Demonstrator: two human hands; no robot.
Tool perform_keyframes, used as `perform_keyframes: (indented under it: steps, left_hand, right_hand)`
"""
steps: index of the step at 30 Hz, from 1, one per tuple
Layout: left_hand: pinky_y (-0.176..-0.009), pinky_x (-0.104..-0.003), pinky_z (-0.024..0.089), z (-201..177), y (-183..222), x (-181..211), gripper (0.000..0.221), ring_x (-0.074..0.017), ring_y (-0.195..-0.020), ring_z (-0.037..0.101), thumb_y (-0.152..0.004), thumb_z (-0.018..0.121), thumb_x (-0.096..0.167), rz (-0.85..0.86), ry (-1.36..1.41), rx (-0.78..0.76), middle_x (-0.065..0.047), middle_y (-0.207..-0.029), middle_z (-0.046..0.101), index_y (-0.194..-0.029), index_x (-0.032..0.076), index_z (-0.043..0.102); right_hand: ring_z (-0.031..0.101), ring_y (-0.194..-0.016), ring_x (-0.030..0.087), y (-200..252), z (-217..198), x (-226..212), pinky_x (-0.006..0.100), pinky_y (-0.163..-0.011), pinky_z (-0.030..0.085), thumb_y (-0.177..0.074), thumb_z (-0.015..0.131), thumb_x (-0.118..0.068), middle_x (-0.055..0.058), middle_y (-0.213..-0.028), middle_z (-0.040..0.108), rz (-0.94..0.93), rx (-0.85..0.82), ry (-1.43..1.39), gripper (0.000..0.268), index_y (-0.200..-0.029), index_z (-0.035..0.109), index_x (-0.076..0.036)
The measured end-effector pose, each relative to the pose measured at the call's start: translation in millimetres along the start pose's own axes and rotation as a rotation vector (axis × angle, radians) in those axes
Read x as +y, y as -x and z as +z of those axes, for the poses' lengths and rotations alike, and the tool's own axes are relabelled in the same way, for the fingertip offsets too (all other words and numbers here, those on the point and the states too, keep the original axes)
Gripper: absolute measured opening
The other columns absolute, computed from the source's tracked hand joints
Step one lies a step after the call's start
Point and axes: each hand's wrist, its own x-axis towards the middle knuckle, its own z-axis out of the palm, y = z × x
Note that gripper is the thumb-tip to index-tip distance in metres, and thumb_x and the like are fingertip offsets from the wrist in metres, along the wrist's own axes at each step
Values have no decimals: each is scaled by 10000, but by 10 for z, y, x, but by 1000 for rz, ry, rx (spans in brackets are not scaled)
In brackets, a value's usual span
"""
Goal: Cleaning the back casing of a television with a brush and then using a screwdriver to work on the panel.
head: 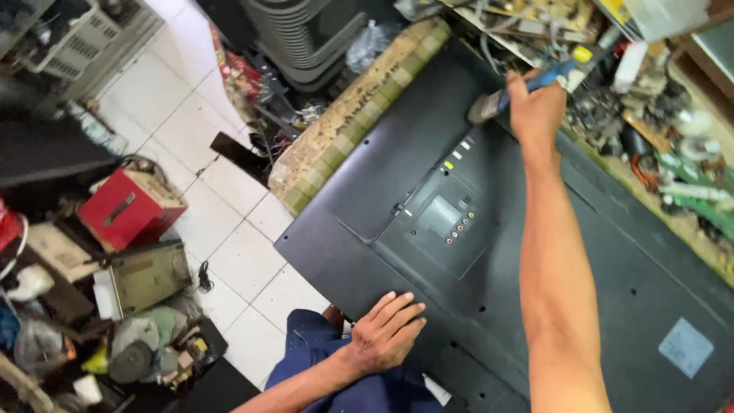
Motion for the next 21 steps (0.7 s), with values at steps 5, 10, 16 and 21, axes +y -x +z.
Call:
perform_keyframes:
  steps: [5, 10, 16, 21]
  left_hand:
    - [-1037, -448, 542, -32, -80, -23, 238, -334, -1106, 711, -994, 500, 27, -15, -17, 29, -136, -1135, 745, -984, 46, 737]
    - [-1044, -434, 528, -34, 13, -81, 233, -306, -1138, 707, -1024, 507, 72, 3, 19, 35, -119, -1161, 754, -1016, 58, 740]
    - [-1044, -421, 526, -27, -57, -7, 246, -296, -1131, 714, -1029, 499, 81, 8, -24, 4, -99, -1159, 756, -1019, 66, 744]
    - [-1033, -452, 529, 49, -67, 77, 246, -318, -1125, 708, -1001, 498, 68, -15, -43, -43, -102, -1163, 752, -1008, 76, 744]
  right_hand:
    - [484, -591, 147, 465, -786, 1056, 463, -501, 338, -930, 749, -397, -48, -681, 559, 484, 153, 149, 354, -696, 559, -212]
    - [376, -534, 254, 1478, -2138, 2271, 534, -429, 280, -1178, 683, -581, 50, -630, 423, 729, 148, 374, 678, -729, 565, -88]
    - [649, -624, 333, 1047, -1026, 2669, 517, -494, 443, -973, 688, -285, 142, -750, 678, 339, 351, 716, 300, -798, 715, -42]
    - [610, -429, 335, 109, 222, -236, 474, -324, 436, -857, 693, -201, 58, -566, 632, -119, 377, 690, 254, -1053, 803, -319]
